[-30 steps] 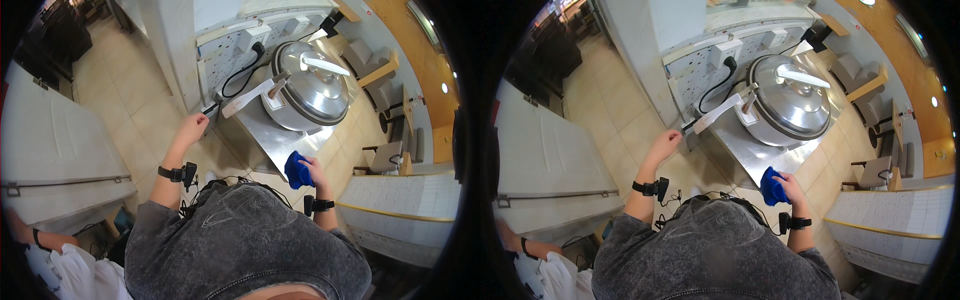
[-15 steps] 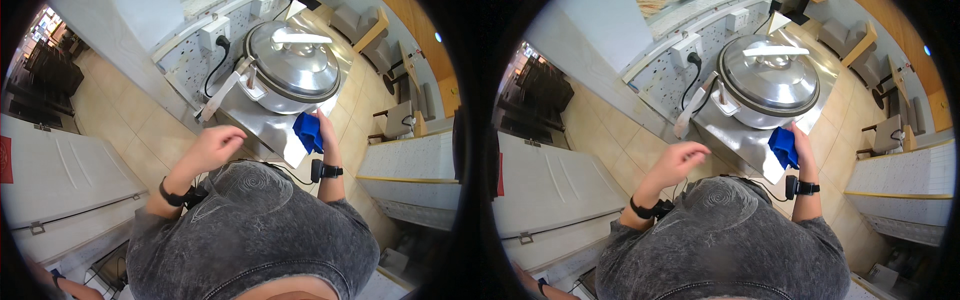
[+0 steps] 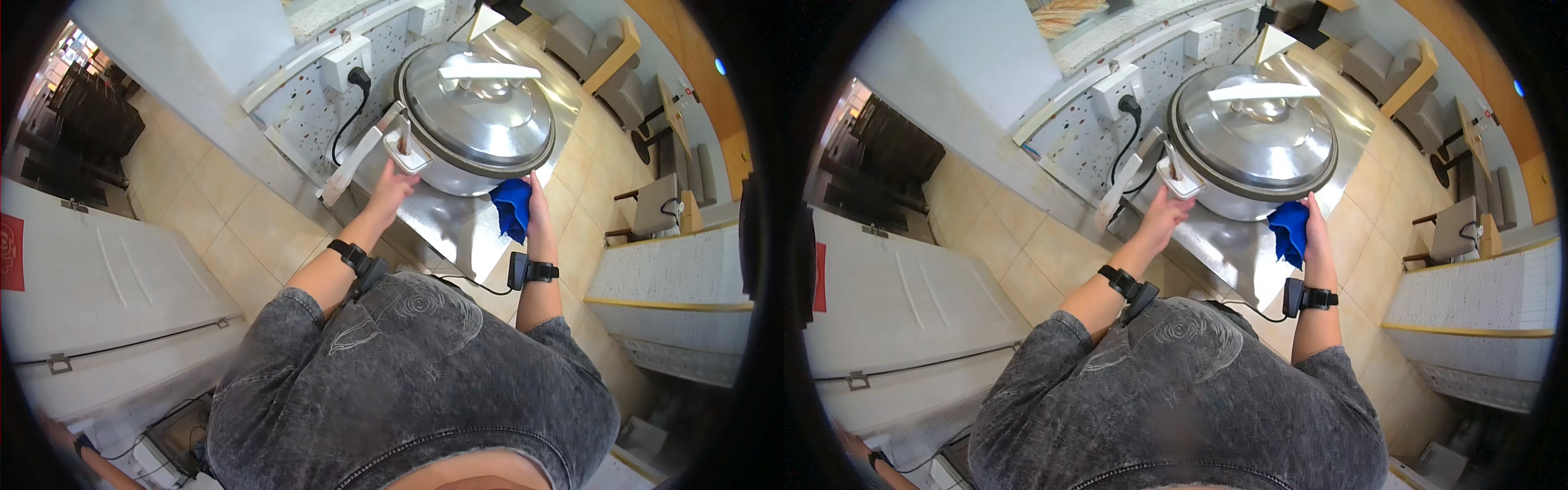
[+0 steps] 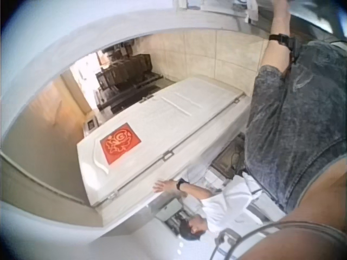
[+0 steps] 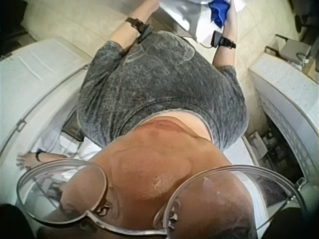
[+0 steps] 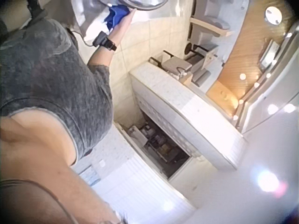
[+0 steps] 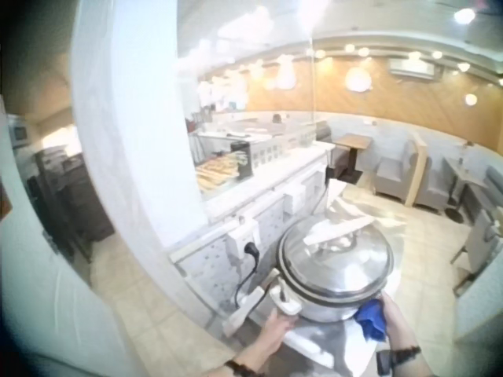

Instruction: Clean the exterior of a rice cooker and the surrounding electrical area with a blue cloth.

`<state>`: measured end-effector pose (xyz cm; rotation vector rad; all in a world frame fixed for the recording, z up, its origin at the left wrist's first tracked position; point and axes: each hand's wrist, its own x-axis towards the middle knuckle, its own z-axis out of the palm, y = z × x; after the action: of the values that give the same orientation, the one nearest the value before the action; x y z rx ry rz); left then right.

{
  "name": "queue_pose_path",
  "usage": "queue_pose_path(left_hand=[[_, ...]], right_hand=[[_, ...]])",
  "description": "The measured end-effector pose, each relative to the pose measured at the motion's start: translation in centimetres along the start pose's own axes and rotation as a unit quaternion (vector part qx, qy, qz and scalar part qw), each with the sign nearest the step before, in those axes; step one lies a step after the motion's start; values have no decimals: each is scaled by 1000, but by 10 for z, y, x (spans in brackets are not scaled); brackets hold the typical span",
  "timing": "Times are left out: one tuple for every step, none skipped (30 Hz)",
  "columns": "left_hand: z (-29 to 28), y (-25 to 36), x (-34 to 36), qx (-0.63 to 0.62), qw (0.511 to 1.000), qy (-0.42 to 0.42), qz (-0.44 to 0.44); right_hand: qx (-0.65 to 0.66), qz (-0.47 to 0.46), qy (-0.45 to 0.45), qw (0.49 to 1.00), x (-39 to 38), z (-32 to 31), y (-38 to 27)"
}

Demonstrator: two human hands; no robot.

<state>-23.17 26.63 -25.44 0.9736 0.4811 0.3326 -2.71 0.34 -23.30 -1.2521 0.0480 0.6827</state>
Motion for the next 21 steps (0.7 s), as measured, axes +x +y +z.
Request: queue_pose_path(left_hand=[[0, -4, -1, -3, 1000, -9, -15], [1, -4, -4, -5, 999, -17, -31], [3, -3, -6, -7, 1000, 17, -16], [5, 7, -6, -9, 1000, 17, -11], [5, 20, -6, -6, 998, 29, -47], [4, 29, -5, -4, 996, 40, -84], [-4, 27, -5, -72, 994, 62, -48], [-10, 26, 0, -77, 994, 64, -41], [-15, 25, 8, -53, 996, 68, -19], [-17, 21, 14, -31, 997, 70, 2], [-15, 18, 20, 9, 997, 71, 27], [-12, 13, 22, -9, 996, 81, 40], [-15, 10, 24, -5, 996, 83, 43], [-12, 10, 24, -2, 996, 79, 44], [-8, 10, 23, 6, 996, 84, 33], [-6, 9, 22, -6, 996, 79, 32], [-2, 9, 19, -11, 997, 77, 19], [2, 8, 17, -16, 997, 74, 6], [1, 4, 14, 0, 998, 67, 8], [-3, -4, 15, 3, 999, 52, 5], [-7, -15, 18, 7, 999, 52, -15]], right_hand=[[26, -29, -15, 999, -2, 5, -5], [23, -28, -24, 999, -4, 11, -11], [-1, -27, -5, 1000, -7, 17, -17], [-23, -31, 18, 999, -9, 19, -22], [-12, -31, 14, 999, -9, 17, -25], [-1, -19, 21, 1000, -11, 15, -26], [-7, -13, 13, 1000, -14, 18, -26], [-14, -7, 5, 1000, -15, 21, -26], [-31, 2, 2, 1000, -17, 25, -28], [-37, -4, 0, 999, -15, 24, -27], [-28, -17, 16, 999, -9, 20, -25], [-19, -31, 32, 999, -4, 16, -23], [-13, -22, 14, 1000, 0, 15, -20], [-17, -41, 11, 999, 4, 8, -17], [-11, -41, 13, 999, 9, 0, -17], [-4, -37, 13, 999, 10, -2, -16], [2, -46, 17, 999, 13, -7, -14], [1, -51, 19, 999, 15, -14, -15], [-6, -51, 23, 998, 16, -17, -16], [-14, -51, 25, 998, 16, -12, -17], [-5, -50, 37, 998, 14, -9, -19]])
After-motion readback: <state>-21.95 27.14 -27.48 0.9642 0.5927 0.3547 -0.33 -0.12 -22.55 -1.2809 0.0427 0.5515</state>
